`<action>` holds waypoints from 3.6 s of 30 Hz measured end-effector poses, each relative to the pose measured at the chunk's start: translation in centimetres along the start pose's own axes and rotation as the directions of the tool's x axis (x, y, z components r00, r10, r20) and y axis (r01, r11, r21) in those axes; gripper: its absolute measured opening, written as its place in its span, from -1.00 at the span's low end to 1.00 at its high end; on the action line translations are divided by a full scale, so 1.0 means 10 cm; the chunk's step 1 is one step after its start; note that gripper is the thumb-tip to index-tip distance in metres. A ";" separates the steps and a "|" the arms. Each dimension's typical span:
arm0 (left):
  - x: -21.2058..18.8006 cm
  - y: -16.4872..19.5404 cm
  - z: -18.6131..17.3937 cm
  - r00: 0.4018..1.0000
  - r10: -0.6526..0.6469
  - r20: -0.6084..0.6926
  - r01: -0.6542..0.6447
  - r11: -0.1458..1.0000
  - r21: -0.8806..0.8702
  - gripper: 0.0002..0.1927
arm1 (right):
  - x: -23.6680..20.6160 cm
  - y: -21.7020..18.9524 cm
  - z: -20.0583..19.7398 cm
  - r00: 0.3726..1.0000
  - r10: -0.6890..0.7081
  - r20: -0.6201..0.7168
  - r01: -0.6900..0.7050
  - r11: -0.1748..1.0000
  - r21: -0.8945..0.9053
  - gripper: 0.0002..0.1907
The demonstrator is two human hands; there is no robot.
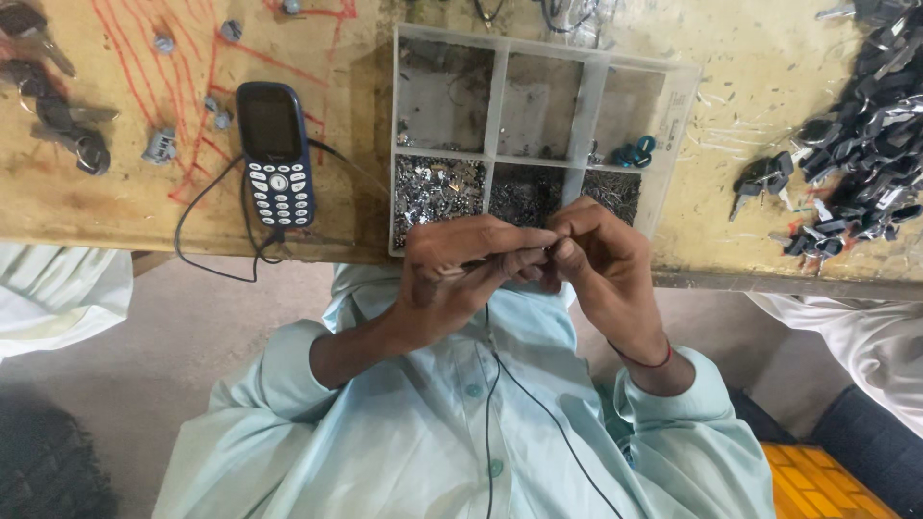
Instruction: The person sits at a workbench and assembles small metal components by hand. They pick parts from a compartmented plastic tray, fit the pieces together between their fingers, and set completed assemblies aside on the bench.
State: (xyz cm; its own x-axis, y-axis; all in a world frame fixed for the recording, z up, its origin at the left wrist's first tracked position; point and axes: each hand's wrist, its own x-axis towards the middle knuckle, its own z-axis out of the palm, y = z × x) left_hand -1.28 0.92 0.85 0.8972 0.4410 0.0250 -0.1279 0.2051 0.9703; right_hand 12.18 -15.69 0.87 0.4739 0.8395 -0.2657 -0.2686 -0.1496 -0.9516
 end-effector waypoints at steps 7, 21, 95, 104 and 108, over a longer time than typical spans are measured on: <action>-0.04 0.02 0.04 1.000 0.025 -0.015 -0.025 1.000 -0.012 -0.80 | -0.05 0.09 0.09 0.996 0.089 0.017 -0.090 0.945 0.314 -0.82; -0.08 0.12 -0.03 0.996 0.085 0.003 -0.080 0.918 0.389 -0.83 | 0.00 -0.12 0.00 0.914 -0.395 0.093 0.348 0.644 -0.681 -0.74; -0.14 -0.06 -0.25 0.941 -0.250 0.227 0.280 0.953 -0.111 -0.86 | 1.25 -0.52 0.20 0.933 -0.245 0.265 0.345 0.391 -0.853 -0.76; 0.03 -0.03 -0.27 0.905 -0.263 0.335 0.421 0.674 -0.607 -0.87 | 0.28 -0.32 0.03 0.961 -0.215 0.173 0.274 0.811 -0.517 -0.64; 0.04 -0.01 -0.18 0.884 -0.443 0.152 0.466 0.861 -0.201 -0.85 | 0.11 -0.16 0.03 0.963 -0.254 0.093 0.265 0.817 -0.511 -0.66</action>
State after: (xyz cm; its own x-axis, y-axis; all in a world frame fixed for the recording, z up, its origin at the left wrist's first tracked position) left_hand -1.62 2.65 0.35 0.9138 0.1656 -0.3709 0.2231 0.5584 0.7990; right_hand 12.92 -14.39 2.16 0.4467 0.8947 0.0005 0.3349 -0.1667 -0.9274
